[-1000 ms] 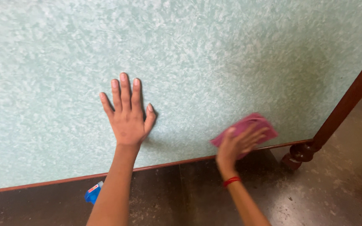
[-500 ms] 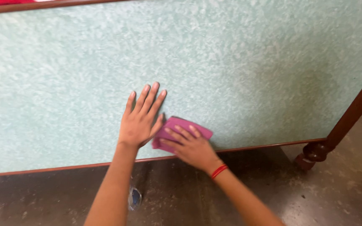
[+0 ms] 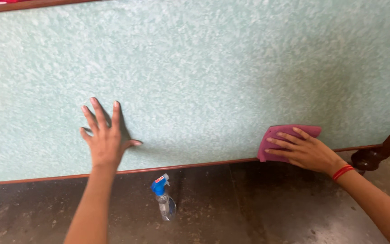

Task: The person wipes the side of a bed frame with a pink cloth. They spray a cleaning solution onto the surface and continue wiping the area with the cloth.

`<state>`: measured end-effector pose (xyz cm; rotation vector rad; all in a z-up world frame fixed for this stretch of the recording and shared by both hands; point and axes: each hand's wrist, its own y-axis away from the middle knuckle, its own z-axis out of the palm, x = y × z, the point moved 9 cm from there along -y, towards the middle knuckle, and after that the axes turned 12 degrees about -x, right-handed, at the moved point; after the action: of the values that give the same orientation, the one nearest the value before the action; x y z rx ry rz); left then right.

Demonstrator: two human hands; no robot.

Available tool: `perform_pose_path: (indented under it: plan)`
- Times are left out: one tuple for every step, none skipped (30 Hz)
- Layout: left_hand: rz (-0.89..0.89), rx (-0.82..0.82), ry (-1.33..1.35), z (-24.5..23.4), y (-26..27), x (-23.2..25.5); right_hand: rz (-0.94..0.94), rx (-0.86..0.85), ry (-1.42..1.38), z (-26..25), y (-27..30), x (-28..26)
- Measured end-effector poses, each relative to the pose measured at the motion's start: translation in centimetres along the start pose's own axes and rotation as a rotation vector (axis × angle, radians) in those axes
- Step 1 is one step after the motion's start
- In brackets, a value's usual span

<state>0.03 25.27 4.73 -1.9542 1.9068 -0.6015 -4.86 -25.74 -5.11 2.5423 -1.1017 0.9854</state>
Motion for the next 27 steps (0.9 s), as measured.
perform_pose_path:
  plan:
    - [-0.006,-0.010,0.039,0.4,-0.3,0.1,-0.018,0.039,-0.012,-0.8,-0.8,-0.6]
    - [-0.009,-0.017,0.047,0.7,-0.4,0.0,-0.041,0.079,-0.022,-1.7,-1.7,-1.3]
    - [-0.012,-0.025,0.056,0.8,-0.7,-0.2,-0.056,0.104,-0.026,-2.5,-3.0,-2.1]
    - [-0.021,-0.036,0.063,1.0,-0.7,-0.4,-0.077,0.129,-0.032,-3.4,-4.6,-3.3]
    - [-0.018,-0.046,0.065,1.2,-0.6,-0.4,-0.099,0.154,-0.039,-4.3,-6.3,-4.5]
    - [-0.017,-0.052,0.066,1.3,-0.7,-0.4,-0.136,0.180,-0.045,-5.4,-8.3,-5.8]
    - [-0.015,-0.058,0.067,1.3,-0.8,-0.5,-0.173,0.205,-0.051,-6.5,-10.4,-7.1]
    - [-0.018,-0.066,0.067,1.5,-0.9,-0.4,-0.198,0.198,-0.027,-7.3,-12.5,-8.5]
    - [-0.021,-0.073,0.067,1.6,-0.9,-0.4,-0.224,0.191,-0.002,-8.0,-14.8,-9.7]
    - [-0.020,-0.079,0.064,1.5,-1.1,-0.4,-0.259,0.176,0.024,-8.7,-17.1,-11.1]
    - [-0.033,-0.110,0.060,1.7,-1.3,-0.4,-0.294,0.160,0.049,-9.3,-19.2,-12.5]
    - [-0.043,-0.140,0.056,1.9,-1.5,-0.4,-0.322,0.146,0.061,-9.8,-21.3,-13.8]
    - [-0.053,-0.169,0.052,2.1,-1.7,-0.5,-0.349,0.131,0.073,-10.1,-23.2,-15.1]
    - [-0.055,-0.192,0.051,2.3,-1.7,-0.4,-0.366,0.193,0.098,-10.9,-24.8,-16.4]
    - [-0.057,-0.215,0.050,2.6,-1.8,-0.4,-0.382,0.255,0.123,-11.5,-26.3,-17.6]
    - [-0.057,-0.235,0.047,2.8,-2.1,-0.5,-0.395,0.319,0.149,-12.0,-27.6,-18.6]
    - [-0.053,-0.234,0.048,2.8,-2.3,-0.7,-0.396,0.324,0.123,-12.0,-28.8,-19.1]
    - [-0.049,-0.238,0.050,3.0,-2.3,-0.7,-0.399,0.325,0.093,-12.0,-29.7,-19.7]
    - [-0.045,-0.241,0.051,3.2,-2.3,-0.8,-0.401,0.326,0.063,-11.8,-30.1,-20.1]
    - [-0.045,-0.255,0.055,3.6,-2.3,-0.8,-0.410,0.336,0.075,-11.6,-30.0,-20.4]
    - [-0.045,-0.268,0.060,3.8,-2.3,-0.9,-0.420,0.346,0.086,-11.5,-29.8,-20.6]
    - [-0.045,-0.279,0.060,3.8,-2.5,-1.0,-0.428,0.360,0.097,-11.7,-29.6,-20.6]
    - [-0.046,-0.276,0.070,3.8,-2.7,-0.9,-0.418,0.364,0.150,-11.7,-29.6,-20.3]
    - [-0.049,-0.280,0.074,3.8,-2.7,-1.0,-0.408,0.370,0.193,-11.8,-29.3,-20.3]
    - [-0.052,-0.284,0.078,3.7,-2.6,-1.0,-0.399,0.376,0.237,-11.9,-29.0,-20.2]
    - [-0.050,-0.280,0.081,3.5,-2.5,-1.0,-0.406,0.370,0.221,-12.1,-28.5,-19.9]
    - [-0.047,-0.276,0.085,3.3,-2.4,-1.0,-0.414,0.364,0.204,-12.1,-27.7,-19.4]
